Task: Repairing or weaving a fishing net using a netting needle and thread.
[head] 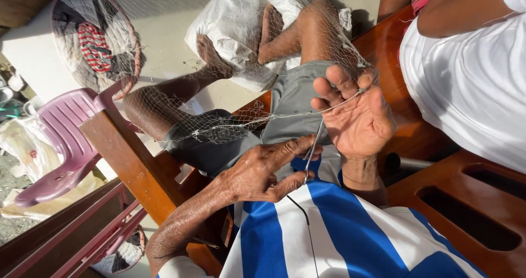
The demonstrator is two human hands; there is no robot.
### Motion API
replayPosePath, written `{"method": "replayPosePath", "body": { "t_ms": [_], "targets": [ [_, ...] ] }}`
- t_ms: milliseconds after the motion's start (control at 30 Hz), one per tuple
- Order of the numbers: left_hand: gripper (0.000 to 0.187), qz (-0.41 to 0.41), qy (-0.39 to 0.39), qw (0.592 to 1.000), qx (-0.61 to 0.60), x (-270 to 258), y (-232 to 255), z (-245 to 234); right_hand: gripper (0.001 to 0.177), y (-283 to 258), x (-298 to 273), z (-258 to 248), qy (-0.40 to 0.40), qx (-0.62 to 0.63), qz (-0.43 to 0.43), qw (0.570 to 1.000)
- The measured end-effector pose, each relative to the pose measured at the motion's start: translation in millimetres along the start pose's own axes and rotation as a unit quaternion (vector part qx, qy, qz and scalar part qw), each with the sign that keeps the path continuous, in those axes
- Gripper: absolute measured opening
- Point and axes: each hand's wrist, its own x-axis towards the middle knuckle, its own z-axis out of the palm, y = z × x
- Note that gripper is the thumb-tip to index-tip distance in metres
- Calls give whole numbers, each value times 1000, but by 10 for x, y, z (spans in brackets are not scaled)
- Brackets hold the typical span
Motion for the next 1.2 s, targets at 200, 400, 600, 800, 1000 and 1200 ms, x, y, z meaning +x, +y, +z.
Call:
{"method": "replayPosePath", "body": {
  "t_ms": [200,400,600,800,1000,1200],
  "targets": [
    [62,-26,-24,996,-82,68,89,-203,22,15,172,364,28,-45,15,998],
    [62,-42,10,999,11,-57,-16,-71,12,111,292,709,42,-144,-3,989],
    [64,6,-12,993,121,-83,-151,80,23,151,321,769,55,-106,12,993],
    [60,-29,-18,998,56,-43,-91,-18,21,104,226,553,49,-31,41,998],
    [66,-13,-85,992,96,-120,-155,-26,31,54,221,612,31,-60,69,995],
    [66,-32,-224,966,124,16,-60,-493,60,-46,185,620,94,-85,184,975]
  ]
}}
